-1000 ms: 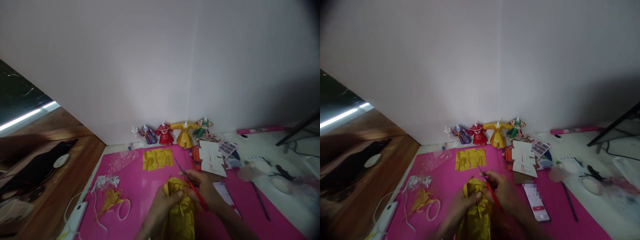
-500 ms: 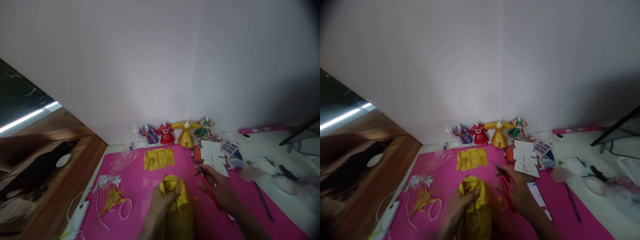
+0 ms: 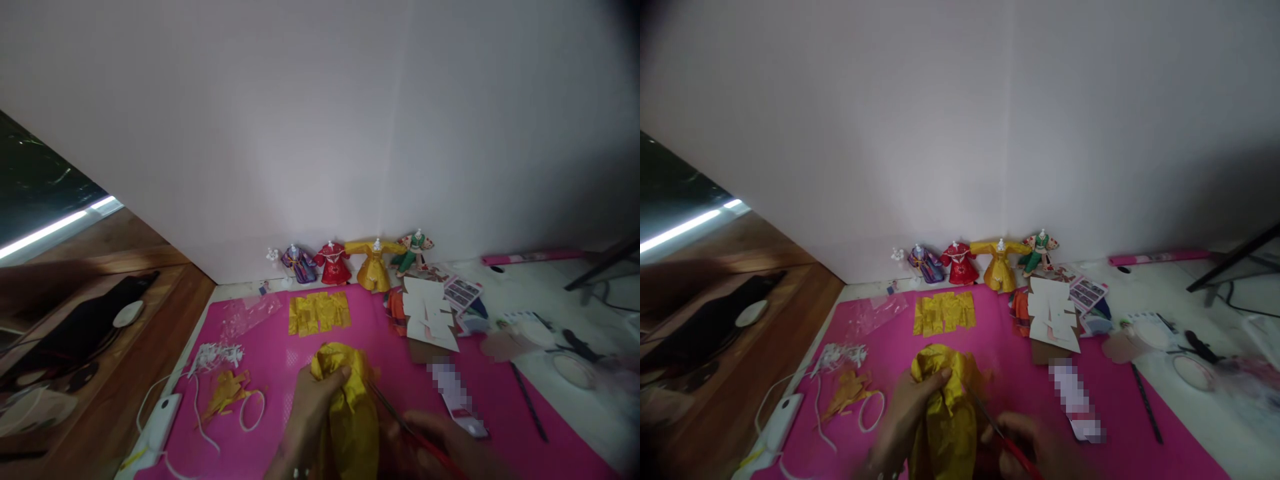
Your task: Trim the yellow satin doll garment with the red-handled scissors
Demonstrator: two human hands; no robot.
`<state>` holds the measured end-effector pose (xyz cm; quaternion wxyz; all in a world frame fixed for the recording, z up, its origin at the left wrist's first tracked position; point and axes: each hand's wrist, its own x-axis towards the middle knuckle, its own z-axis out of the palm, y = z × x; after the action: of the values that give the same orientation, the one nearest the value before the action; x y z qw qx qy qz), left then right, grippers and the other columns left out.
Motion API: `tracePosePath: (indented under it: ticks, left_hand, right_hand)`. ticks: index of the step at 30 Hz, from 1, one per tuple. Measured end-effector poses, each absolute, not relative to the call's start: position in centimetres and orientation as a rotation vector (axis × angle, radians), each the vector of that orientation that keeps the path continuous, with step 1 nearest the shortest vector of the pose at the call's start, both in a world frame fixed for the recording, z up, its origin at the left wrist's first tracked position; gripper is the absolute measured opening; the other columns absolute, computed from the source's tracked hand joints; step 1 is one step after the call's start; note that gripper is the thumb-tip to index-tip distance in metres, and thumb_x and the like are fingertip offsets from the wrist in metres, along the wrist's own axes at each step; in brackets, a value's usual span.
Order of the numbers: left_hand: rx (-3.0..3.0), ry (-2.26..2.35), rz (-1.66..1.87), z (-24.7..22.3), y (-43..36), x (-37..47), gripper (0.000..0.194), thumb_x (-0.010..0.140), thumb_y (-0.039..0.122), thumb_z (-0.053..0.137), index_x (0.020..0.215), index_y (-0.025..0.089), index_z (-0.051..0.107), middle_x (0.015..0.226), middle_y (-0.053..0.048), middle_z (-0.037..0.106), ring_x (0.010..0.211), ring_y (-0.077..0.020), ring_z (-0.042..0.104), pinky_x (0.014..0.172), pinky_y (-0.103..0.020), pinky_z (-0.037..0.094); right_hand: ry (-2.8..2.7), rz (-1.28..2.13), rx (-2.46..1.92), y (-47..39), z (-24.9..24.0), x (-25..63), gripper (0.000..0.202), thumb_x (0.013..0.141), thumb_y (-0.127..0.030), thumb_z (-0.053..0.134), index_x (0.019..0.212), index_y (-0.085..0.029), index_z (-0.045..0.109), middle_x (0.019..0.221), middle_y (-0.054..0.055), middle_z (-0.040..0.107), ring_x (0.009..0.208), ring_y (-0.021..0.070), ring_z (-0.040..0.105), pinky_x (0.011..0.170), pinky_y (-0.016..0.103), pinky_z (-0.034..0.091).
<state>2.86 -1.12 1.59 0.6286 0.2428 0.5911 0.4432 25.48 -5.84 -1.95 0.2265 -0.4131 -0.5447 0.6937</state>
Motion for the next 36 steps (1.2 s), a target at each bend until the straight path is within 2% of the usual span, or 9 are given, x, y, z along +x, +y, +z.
tracePosePath:
  ticks: [4,7,15,23,29,33,36]
  left_hand:
    - [0.549,1.359,1.008,1.7,-1.2,2.8,0.038,0.055,0.034,0.087,0.085,0.011,0.077,0.077,-0.009,0.077,0.054,-0.0197,0.067,0.06,-0.031,0.054]
    - [0.55,1.353,0.995,1.8,-1.2,2.9,0.04,0.056,0.034,0.086,0.087,0.012,0.077,0.075,-0.009,0.077,0.053,-0.0198,0.066,0.058,-0.032,0.053]
    - [0.548,1.329,0.971,1.2,-1.2,3.1,0.041,0.053,0.035,0.088,0.084,0.01,0.077,0.079,-0.012,0.077,0.072,-0.0272,0.071,0.063,-0.033,0.055]
    - [0.538,1.301,0.961,0.8,-1.3,3.1,0.043,0.052,0.037,0.089,0.083,0.01,0.076,0.077,-0.011,0.077,0.071,-0.0276,0.072,0.063,-0.033,0.055]
    - [0.529,1.263,0.957,0.7,-1.4,3.3,0.042,0.053,0.038,0.088,0.08,0.009,0.075,0.068,-0.011,0.076,0.062,-0.0267,0.071,0.064,-0.036,0.056]
    - [0.514,1.259,0.964,0.6,-1.4,3.3,0.04,0.053,0.037,0.088,0.078,0.009,0.075,0.068,-0.011,0.076,0.063,-0.0265,0.071,0.066,-0.036,0.056]
    - [0.497,1.258,0.964,0.6,-1.5,3.3,0.041,0.052,0.038,0.088,0.078,0.009,0.075,0.068,-0.011,0.076,0.065,-0.0274,0.071,0.065,-0.035,0.056]
  right_hand:
    - [-1.478,1.886,-1.189,-6.3,-1.9,25.5,0.051,0.078,-0.067,0.059,0.099,-0.022,0.072,0.07,0.0,0.063,0.064,0.0186,0.057,0.067,0.03,0.048]
    - [-1.413,1.884,-1.188,-6.5,-2.1,25.3,0.056,0.076,-0.07,0.059,0.103,-0.022,0.07,0.07,0.0,0.062,0.063,0.0178,0.056,0.066,0.03,0.047]
    - [-1.352,2.076,-1.215,-5.2,-3.7,23.9,0.055,0.076,-0.067,0.06,0.102,-0.019,0.068,0.058,-0.003,0.059,0.049,0.0139,0.054,0.056,0.027,0.046]
    - [-1.273,2.091,-1.253,-4.8,-3.7,23.6,0.052,0.075,-0.064,0.064,0.106,-0.021,0.068,0.055,-0.004,0.06,0.046,0.0155,0.056,0.059,0.032,0.05]
    - [-1.274,2.14,-1.244,-4.5,-2.1,23.7,0.047,0.078,-0.059,0.064,0.108,-0.022,0.067,0.064,-0.001,0.064,0.053,0.0186,0.06,0.056,0.031,0.049]
    - [-1.276,2.056,-1.216,-4.8,-0.8,23.4,0.047,0.079,-0.061,0.064,0.103,-0.021,0.067,0.061,-0.003,0.061,0.052,0.0164,0.058,0.059,0.031,0.049]
    - [-1.246,2.081,-1.198,-4.8,-0.8,23.3,0.051,0.077,-0.063,0.064,0.104,-0.02,0.066,0.058,-0.004,0.057,0.048,0.0138,0.054,0.055,0.029,0.047]
